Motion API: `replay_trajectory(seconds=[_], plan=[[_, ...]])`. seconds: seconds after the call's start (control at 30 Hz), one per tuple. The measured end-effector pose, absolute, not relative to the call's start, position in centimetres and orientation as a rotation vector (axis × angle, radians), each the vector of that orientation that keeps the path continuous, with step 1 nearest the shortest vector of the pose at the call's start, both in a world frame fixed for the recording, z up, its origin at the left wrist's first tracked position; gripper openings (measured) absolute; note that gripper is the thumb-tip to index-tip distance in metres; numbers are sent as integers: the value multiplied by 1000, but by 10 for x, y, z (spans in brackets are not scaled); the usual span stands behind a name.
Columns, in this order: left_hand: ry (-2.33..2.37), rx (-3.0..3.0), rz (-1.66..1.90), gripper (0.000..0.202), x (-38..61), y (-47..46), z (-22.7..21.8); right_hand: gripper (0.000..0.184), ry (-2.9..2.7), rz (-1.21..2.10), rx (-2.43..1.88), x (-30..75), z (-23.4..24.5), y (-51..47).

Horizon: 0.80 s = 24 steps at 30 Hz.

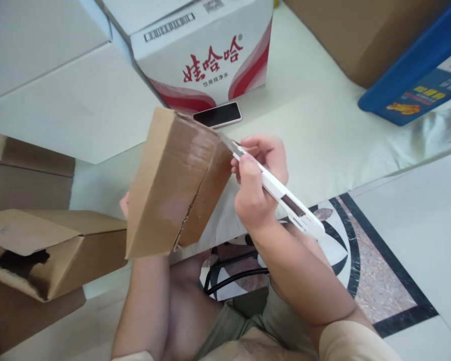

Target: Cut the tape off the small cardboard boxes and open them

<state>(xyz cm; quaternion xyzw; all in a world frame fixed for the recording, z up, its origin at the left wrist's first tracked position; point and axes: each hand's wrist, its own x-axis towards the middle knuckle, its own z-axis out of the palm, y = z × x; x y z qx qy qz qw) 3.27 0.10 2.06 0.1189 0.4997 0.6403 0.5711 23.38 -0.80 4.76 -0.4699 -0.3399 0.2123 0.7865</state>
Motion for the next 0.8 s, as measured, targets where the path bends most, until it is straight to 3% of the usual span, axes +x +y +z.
replay_trajectory(seconds=[0.2, 0.4, 0.8], plan=[[1129, 244, 1437, 39, 25, 4, 10, 26, -846, 299, -1107, 237, 41, -10], [1163, 237, 1447, 37, 25, 3, 5, 16, -999, 79, -1178, 237, 47, -10], [1129, 252, 1520, 35, 28, 2, 3, 11, -1039, -20, -1155, 236, 38, -4]])
